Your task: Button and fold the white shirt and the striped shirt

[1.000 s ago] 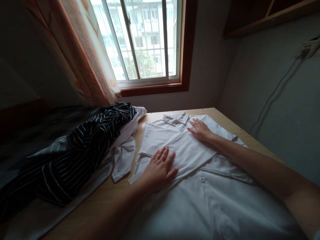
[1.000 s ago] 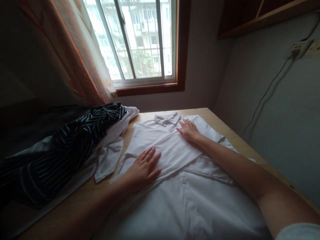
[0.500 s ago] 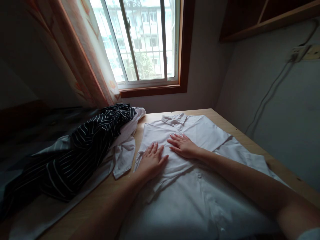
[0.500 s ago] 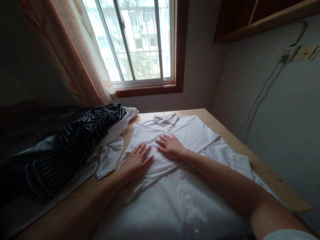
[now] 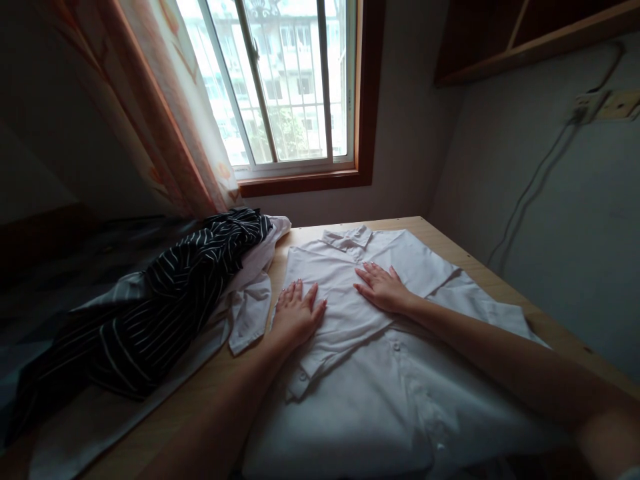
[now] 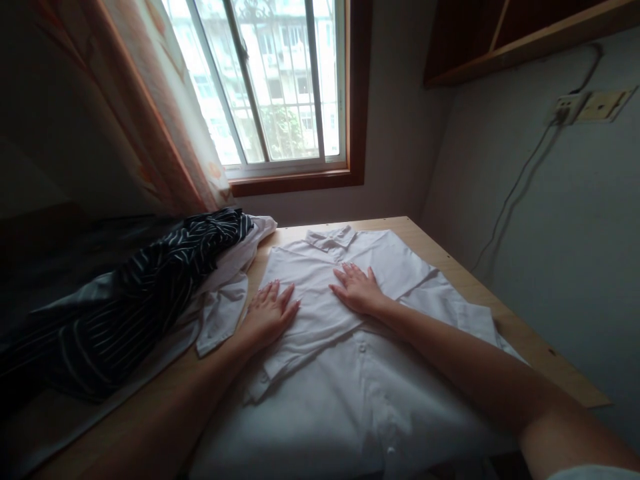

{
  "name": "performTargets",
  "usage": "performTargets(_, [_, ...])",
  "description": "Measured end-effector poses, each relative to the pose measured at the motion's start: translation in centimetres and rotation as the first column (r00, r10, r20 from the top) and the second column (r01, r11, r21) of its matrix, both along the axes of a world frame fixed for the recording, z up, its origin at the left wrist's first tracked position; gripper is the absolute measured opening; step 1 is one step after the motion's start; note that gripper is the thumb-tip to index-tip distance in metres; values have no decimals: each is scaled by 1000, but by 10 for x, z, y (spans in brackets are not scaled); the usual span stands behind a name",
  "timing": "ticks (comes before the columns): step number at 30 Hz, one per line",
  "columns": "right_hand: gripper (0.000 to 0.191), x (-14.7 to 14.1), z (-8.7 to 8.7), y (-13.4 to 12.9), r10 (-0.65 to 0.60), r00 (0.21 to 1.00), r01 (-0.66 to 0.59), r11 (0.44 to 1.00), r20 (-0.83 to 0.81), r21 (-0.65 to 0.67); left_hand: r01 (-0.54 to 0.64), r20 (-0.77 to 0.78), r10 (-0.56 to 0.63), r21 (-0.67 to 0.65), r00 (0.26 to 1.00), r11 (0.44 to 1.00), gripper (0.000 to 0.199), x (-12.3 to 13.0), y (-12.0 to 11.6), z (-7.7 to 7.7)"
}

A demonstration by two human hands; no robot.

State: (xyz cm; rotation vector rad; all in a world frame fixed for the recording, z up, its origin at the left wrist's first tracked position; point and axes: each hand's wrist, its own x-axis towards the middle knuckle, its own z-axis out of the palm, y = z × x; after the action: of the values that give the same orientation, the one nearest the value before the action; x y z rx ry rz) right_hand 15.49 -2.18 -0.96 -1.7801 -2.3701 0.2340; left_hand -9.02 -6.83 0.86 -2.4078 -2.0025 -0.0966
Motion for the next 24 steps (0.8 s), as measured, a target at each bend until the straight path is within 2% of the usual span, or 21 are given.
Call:
performTargets(5, [69,51,-11,0,-86,995,84,996,58,25,-33,-32,32,-36,999,999,62,2,-1,4])
performTargets(10, [67,115,-16,14,-247,960,245,969,131,34,-33,-48,31,-46,998,998,62,3,-2,7])
performTargets(13, [65,144,-18,21,-297,941,292,955,162,55,-36,-46,34,-46,998,998,63,4,-2,7])
performTargets(17, [64,160,-19,23,-358,920,352,934,157,65,-33,-31,32,-48,999,998,63,4,-3,7])
performTargets(24, [60,158,-17,21,-407,906,402,913,117,70,-24,-25,23,-33,999,999,63,3,-1,6])
